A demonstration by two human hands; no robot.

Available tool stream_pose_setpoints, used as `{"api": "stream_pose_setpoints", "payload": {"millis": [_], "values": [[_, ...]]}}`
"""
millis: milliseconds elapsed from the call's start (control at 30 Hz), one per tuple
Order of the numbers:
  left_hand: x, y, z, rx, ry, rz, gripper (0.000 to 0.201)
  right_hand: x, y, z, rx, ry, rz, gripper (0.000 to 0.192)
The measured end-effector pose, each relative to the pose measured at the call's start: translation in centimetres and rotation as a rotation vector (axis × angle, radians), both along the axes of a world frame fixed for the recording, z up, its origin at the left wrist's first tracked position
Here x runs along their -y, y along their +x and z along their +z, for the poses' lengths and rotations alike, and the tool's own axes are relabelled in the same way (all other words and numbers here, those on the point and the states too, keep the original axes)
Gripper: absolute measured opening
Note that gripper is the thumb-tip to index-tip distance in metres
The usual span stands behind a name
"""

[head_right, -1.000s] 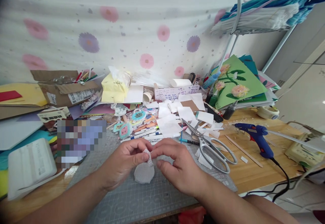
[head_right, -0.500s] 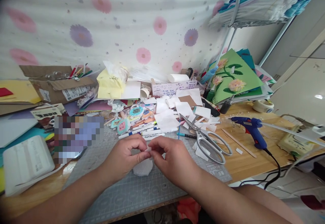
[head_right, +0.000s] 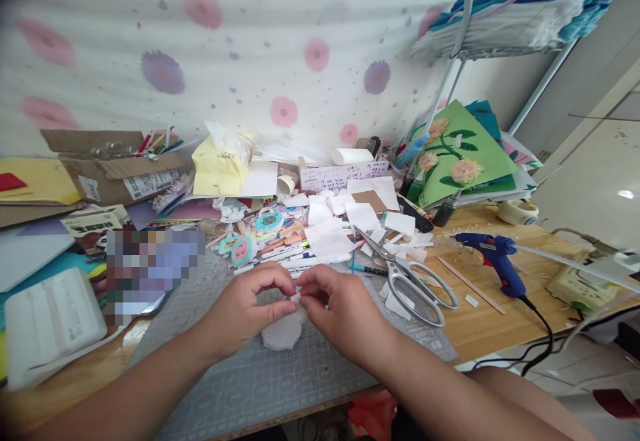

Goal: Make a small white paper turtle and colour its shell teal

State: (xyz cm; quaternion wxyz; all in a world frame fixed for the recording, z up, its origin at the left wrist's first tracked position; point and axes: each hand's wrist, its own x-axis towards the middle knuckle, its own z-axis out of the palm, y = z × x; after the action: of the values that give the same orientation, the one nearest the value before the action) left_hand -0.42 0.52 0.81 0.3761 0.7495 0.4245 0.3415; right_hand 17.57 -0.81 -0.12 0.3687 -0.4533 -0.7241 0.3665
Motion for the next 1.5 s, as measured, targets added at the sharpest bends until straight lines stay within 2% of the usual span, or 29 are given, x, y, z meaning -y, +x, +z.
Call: {"api": "stream_pose_setpoints", "payload": {"millis": [67,367,600,733,900,1100,1267,1500], "values": [[0.0,0.0,0.1,0.030,-0.017,-0.015,0.001,0.0,0.0,0.1,-0.013,-0.010,-0.004,0.014],[0.3,0.2,0.0,0.078,-0.107,0.045,0.008,0.3,0.0,0.7,-0.079,-0.107,-0.004,0.015],[0.4,0.3,-0.3,0.228,-0.330,0.055,0.013,-0.1,-0.4,0.3,-0.239,-0.266,-0.021,0.021],[0.4,0.4,-0.4,0.339,-0.433,0.077,0.014,-0.2,-0.6,0.2,-0.342,-0.296,-0.031,0.023],[0.5,0.4,-0.3,0.409,-0.456,0.066,0.013,-0.2,-0.6,0.4,-0.374,-0.277,-0.035,0.022],[0.6,0.4,-0.4,0.465,-0.433,0.094,0.012,0.2,-0.5,0.6,-0.506,-0.468,0.011,0.028],[0.7,0.6,-0.7,0.589,-0.498,0.104,0.012,0.1,-0.7,0.2,-0.530,-0.418,-0.041,0.027],[1.0,1.2,-0.7,0.772,-0.601,0.191,0.014,-0.2,-1.0,0.0,-0.473,-0.320,-0.121,0.025]]}}
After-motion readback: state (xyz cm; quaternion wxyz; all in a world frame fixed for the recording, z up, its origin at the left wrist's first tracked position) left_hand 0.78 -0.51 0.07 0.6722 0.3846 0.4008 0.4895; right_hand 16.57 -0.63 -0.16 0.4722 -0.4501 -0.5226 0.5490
